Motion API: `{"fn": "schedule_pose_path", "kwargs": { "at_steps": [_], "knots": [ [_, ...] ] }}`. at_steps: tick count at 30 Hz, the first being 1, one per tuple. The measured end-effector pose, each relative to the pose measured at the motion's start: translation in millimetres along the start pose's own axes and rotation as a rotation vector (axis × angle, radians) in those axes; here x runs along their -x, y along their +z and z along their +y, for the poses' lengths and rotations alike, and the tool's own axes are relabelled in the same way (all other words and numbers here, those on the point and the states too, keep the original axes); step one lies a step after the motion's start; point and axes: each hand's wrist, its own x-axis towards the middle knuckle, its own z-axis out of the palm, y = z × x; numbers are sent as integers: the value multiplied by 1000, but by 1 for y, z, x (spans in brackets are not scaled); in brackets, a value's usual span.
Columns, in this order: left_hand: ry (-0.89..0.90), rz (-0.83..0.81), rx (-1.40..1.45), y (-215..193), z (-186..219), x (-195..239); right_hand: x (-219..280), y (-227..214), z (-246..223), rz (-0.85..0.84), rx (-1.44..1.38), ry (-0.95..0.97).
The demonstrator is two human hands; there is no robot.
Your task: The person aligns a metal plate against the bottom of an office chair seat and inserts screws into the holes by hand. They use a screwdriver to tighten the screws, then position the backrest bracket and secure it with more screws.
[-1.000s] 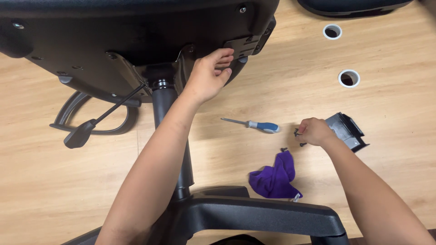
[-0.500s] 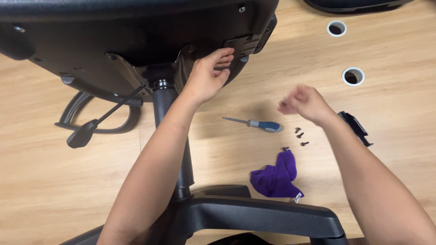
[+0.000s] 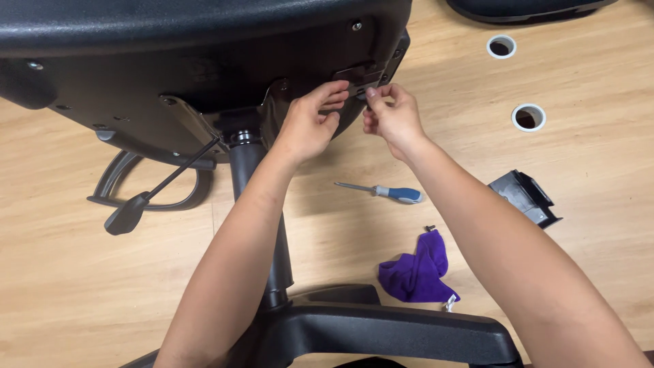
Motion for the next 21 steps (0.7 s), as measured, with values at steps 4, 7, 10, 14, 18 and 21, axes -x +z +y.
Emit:
{"fn": "schedule_pose_path", "kwargs": {
  "at_steps": [4, 7, 10, 14, 18, 21],
  "knots": [
    [30, 12, 3, 2, -5, -1, -17, -4, 23, -9, -190, -63],
    [38, 19, 10, 2, -4, 0, -17, -5, 29, 10, -375, -35],
    [24, 16, 14, 1, 0, 1, -17, -4, 33, -14, -394, -102],
    [6, 5, 5, 0, 5, 1, -9, 6, 22, 30, -166, -180],
    [-5, 0, -1, 0, 5, 1, -11, 8, 23, 91, 23, -343],
    [-2, 6, 12, 1, 1, 1, -7, 14, 23, 201, 148, -438]
  ]
}}
